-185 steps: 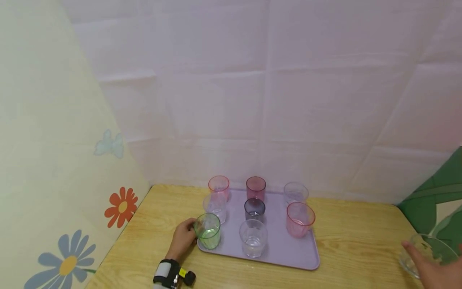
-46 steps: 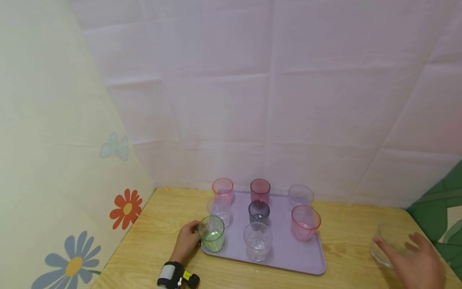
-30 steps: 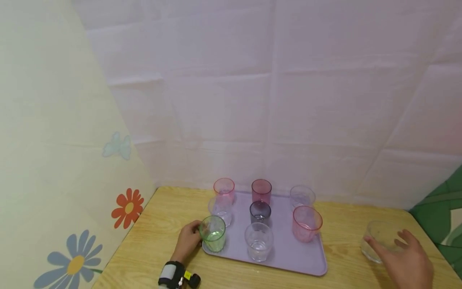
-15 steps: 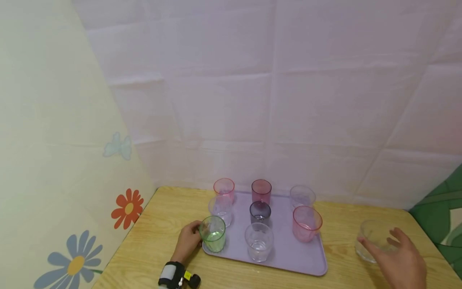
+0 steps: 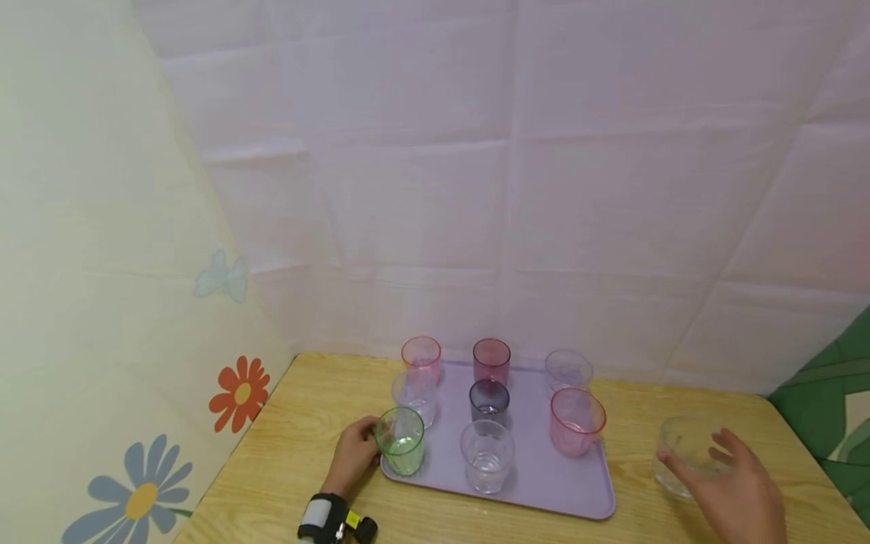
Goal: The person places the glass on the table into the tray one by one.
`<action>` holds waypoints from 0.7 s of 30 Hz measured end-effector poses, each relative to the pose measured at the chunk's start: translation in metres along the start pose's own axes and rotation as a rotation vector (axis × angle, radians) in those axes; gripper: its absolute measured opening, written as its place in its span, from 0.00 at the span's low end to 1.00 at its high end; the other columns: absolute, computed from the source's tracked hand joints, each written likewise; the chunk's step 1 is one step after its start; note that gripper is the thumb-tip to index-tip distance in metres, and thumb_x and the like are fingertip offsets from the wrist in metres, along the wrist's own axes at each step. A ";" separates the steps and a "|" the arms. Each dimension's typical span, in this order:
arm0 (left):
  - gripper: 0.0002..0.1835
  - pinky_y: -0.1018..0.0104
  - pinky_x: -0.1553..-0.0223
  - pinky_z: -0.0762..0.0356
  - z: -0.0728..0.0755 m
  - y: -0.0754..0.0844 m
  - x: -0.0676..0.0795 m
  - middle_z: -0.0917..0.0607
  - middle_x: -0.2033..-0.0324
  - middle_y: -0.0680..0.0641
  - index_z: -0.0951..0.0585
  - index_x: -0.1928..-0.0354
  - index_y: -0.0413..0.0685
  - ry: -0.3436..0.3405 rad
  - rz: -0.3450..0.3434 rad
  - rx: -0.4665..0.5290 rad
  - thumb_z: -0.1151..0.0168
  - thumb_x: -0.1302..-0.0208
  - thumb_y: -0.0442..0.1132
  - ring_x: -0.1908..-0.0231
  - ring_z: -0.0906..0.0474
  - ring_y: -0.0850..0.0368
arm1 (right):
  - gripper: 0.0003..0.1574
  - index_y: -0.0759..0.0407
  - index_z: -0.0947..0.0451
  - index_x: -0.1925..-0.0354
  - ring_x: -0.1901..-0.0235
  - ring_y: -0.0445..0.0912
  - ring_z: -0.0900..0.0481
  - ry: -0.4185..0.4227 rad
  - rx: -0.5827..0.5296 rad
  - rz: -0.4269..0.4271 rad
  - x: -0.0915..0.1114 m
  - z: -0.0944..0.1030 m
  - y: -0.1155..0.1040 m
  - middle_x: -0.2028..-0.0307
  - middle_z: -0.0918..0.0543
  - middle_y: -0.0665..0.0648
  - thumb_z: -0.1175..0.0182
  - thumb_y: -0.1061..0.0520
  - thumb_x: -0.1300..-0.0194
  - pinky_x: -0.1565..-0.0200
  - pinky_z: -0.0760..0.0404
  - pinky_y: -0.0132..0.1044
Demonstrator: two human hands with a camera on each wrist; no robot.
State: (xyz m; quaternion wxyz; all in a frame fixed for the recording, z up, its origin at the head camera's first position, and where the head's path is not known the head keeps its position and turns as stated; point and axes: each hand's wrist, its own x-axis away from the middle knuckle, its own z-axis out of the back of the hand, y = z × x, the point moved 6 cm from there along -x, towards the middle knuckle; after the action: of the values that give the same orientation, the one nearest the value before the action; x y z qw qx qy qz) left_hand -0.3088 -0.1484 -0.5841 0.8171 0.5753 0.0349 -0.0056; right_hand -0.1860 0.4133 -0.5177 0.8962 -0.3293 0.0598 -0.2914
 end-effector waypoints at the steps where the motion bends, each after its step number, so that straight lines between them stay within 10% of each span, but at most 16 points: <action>1: 0.12 0.71 0.77 0.22 0.000 0.000 0.000 0.15 0.70 0.49 0.13 0.53 0.38 0.001 -0.003 0.001 0.32 0.39 0.31 0.77 0.22 0.62 | 0.79 0.74 0.61 0.18 0.32 0.80 0.35 0.003 -0.005 0.017 0.001 0.000 -0.001 0.25 0.40 0.81 0.32 0.26 0.35 0.35 0.34 0.76; 15: 0.11 0.71 0.77 0.21 0.000 0.001 0.001 0.15 0.70 0.49 0.13 0.53 0.38 -0.002 0.001 -0.006 0.33 0.38 0.31 0.77 0.22 0.61 | 0.81 0.74 0.61 0.18 0.31 0.77 0.33 -0.009 0.011 0.015 0.015 -0.010 -0.018 0.25 0.38 0.80 0.28 0.27 0.39 0.34 0.33 0.76; 21: 0.11 0.71 0.77 0.21 0.001 0.003 0.000 0.16 0.70 0.50 0.13 0.53 0.39 -0.004 0.004 0.005 0.33 0.37 0.32 0.77 0.22 0.61 | 0.79 0.78 0.58 0.20 0.35 0.80 0.31 0.010 0.010 0.156 0.019 -0.011 -0.027 0.29 0.35 0.84 0.27 0.29 0.38 0.38 0.34 0.78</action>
State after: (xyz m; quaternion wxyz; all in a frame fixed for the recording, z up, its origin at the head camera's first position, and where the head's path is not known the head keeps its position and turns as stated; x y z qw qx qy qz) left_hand -0.3083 -0.1483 -0.5815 0.8157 0.5775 0.0320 -0.0051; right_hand -0.1869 0.3800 -0.5079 0.9174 -0.3178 0.0881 -0.2225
